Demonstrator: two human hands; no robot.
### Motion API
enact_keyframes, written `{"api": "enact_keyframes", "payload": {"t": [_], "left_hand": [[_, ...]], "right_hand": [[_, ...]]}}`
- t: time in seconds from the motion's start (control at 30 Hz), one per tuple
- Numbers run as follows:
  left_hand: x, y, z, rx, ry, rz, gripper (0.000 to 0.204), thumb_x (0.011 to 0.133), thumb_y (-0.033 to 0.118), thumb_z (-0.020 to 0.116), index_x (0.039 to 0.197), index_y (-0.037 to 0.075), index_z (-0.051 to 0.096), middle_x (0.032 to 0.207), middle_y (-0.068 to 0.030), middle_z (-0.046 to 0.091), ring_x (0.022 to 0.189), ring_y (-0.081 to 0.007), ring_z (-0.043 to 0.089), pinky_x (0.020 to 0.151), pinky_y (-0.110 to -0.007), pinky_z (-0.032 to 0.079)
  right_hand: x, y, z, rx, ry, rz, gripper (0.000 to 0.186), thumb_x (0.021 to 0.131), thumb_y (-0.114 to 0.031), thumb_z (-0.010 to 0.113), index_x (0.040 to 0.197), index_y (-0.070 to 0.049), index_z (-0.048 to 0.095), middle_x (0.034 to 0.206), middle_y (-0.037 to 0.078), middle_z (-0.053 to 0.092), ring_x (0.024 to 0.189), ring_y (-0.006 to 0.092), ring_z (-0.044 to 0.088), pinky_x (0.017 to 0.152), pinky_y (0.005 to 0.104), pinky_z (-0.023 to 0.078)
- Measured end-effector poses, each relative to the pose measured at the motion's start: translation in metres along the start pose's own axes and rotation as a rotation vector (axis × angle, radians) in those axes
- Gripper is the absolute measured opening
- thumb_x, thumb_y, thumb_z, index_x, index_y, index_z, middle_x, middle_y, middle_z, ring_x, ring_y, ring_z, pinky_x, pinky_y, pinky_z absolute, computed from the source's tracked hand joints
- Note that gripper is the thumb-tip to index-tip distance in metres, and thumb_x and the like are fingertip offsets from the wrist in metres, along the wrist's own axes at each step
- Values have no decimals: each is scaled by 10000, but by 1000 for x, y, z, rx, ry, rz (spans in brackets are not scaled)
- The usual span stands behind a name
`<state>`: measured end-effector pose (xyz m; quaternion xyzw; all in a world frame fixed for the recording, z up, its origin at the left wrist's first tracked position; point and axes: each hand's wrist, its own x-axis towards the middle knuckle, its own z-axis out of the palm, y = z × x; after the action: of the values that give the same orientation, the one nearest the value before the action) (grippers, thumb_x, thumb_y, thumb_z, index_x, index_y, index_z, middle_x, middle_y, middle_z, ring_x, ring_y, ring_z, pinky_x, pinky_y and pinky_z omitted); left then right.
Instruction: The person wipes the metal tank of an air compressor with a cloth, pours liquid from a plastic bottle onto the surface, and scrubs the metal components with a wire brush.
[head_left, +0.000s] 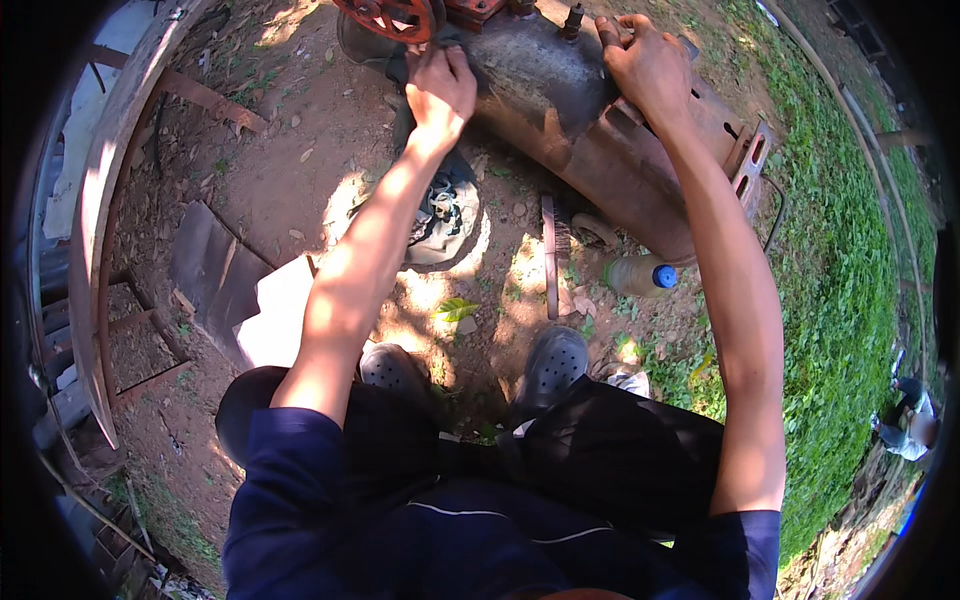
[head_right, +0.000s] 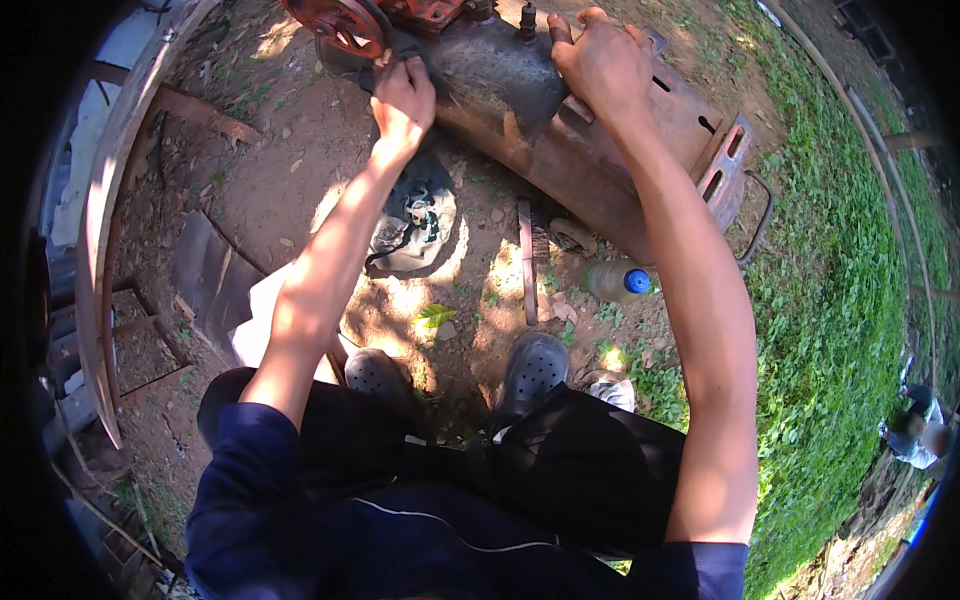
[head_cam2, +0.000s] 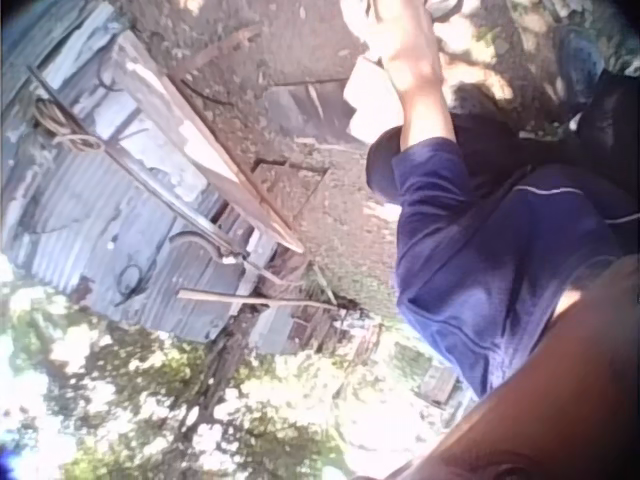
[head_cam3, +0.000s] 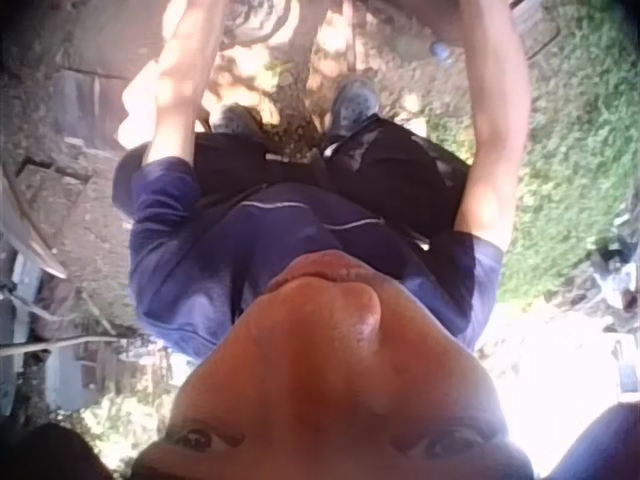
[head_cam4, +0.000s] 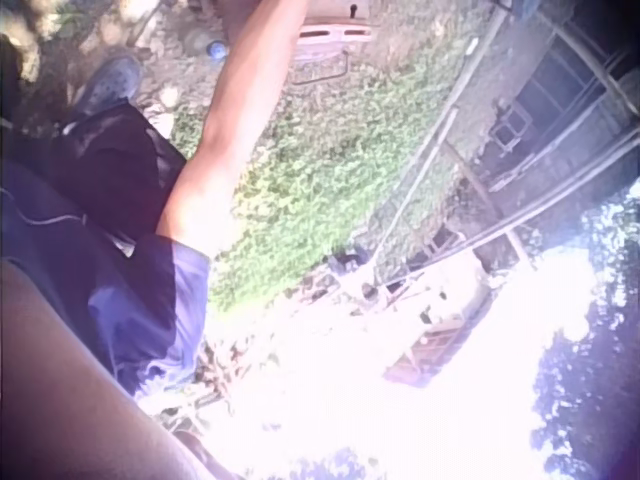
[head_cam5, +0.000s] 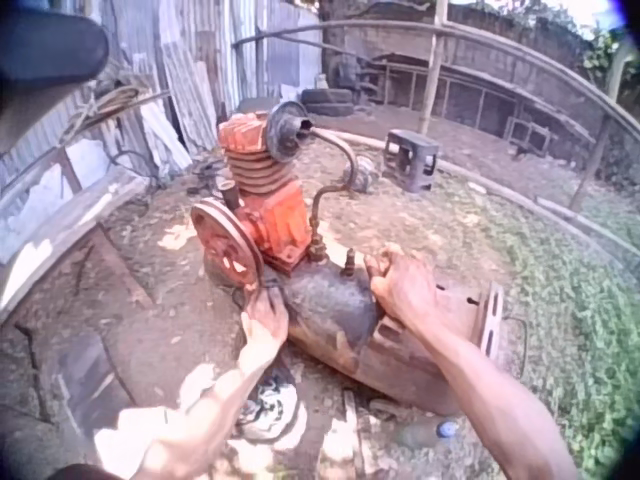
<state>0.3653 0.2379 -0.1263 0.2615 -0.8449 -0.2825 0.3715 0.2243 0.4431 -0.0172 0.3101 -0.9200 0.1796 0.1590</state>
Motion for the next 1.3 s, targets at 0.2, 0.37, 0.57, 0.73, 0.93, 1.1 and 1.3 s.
{"api": "enact_keyframes", "payload": {"t": [0.2,0.37,0.57,0.73,0.93,1.1,1.3], "left_hand": [[-84,74,19,-73,-97,342,409,966,187,468,1248,-80,595,1486,-231,427,1413,-432,333,1183,-494,258],[-92,80,8,-56,-155,475,432,939,200,513,1293,-38,577,1485,-192,446,1409,-390,361,1176,-476,275],[-47,23,8,-100,88,303,385,941,189,470,1140,-98,630,1490,-233,424,1417,-411,336,1163,-540,259],[-85,67,27,-54,-162,416,368,933,215,515,1197,-16,625,1511,-178,414,1451,-440,240,1159,-636,160],[-75,70,13,-49,-174,628,373,942,262,536,1265,110,645,1487,8,477,1420,-246,363,1190,-497,213],[-39,84,22,-22,-31,462,382,972,306,483,1228,91,668,1432,-46,540,1394,-309,400,1173,-523,238],[-80,58,16,-179,-132,566,366,946,160,543,1290,53,609,1437,-92,529,1394,-310,409,1172,-487,275]], "right_hand": [[-8,-15,-18,97,-77,27,518,962,-500,499,1219,-73,640,883,129,743,967,293,696,1113,405,329],[-23,-18,-19,145,-111,-38,501,989,-477,455,1190,-62,652,946,153,739,983,329,688,1107,444,333],[-29,-20,-26,287,-206,-49,545,1027,-469,337,1255,-50,601,1011,126,740,1085,292,656,1161,462,226],[-32,-10,-16,153,-156,-122,594,1029,-487,267,1275,-51,586,1055,86,741,1135,274,630,1171,452,183],[-34,-7,-31,262,-199,-79,536,1031,-466,346,1275,-48,576,1039,87,740,1026,265,673,1005,408,400],[-58,-22,-72,487,-158,-109,438,1000,-400,541,1218,-24,595,935,127,724,801,214,692,678,336,530],[-161,-34,-127,226,-574,-276,375,995,-368,580,914,-11,662,691,124,649,615,233,651,589,377,499]]}}
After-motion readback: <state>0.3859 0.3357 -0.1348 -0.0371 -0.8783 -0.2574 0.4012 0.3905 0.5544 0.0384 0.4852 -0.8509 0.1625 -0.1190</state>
